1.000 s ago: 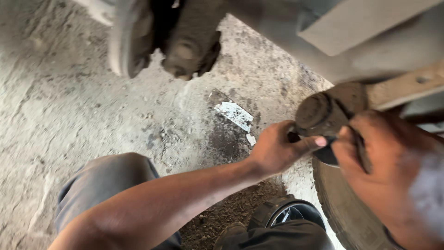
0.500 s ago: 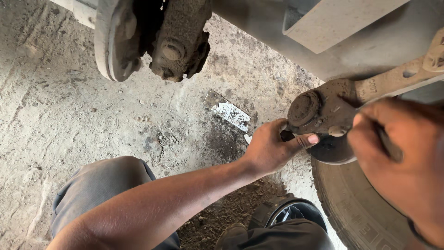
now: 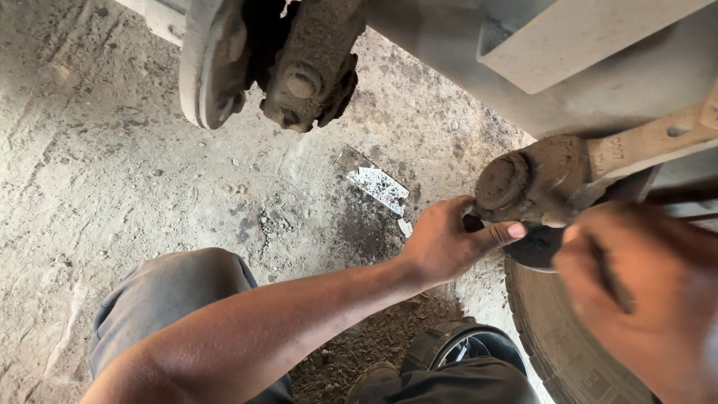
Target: The person uses a small metal tool to scrape and clean a greasy metal component under a vehicle. They repeatedly scrape the surface and wipe away debris with their fingers.
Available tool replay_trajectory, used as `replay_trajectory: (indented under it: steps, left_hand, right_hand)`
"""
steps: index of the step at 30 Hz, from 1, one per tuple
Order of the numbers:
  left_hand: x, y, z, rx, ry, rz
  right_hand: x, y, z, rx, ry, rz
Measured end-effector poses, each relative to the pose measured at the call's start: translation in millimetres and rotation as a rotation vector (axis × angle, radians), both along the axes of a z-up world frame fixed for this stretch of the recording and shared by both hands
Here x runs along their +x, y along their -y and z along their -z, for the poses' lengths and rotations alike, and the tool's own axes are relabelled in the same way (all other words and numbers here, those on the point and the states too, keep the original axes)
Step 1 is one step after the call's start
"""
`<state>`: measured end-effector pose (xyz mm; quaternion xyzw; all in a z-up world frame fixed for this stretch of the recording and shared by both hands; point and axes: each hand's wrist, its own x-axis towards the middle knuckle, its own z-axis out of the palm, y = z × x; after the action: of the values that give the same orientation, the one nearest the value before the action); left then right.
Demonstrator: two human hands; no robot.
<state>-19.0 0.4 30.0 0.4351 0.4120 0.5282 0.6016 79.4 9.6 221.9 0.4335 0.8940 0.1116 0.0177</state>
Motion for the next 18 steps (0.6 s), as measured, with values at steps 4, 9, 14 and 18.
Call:
replay_trajectory:
  steps: [4,9,14,18]
  left_hand:
    - [2.1,0.2,-2.6,0.003,0.028,0.007]
    - [-2.5,0.8,-3.9,0.008,0.035,0.020]
    - [-3.1,0.4,-3.5,-0.009,-0.021,0.032]
    - [0.4,0.8,-2.8,0.016,0.019,0.022]
  right_hand:
    - [13.6,4.9,5.3,0.043,-0.033,-0.017]
    - [11.1,3.7,10.1,-0.064,-0.152,0.053]
    - [12.8,7.7,15.0,-0.021,-0.128,0.066]
    - [27.2,2.4,18.5,0.051,-0.169,0.040]
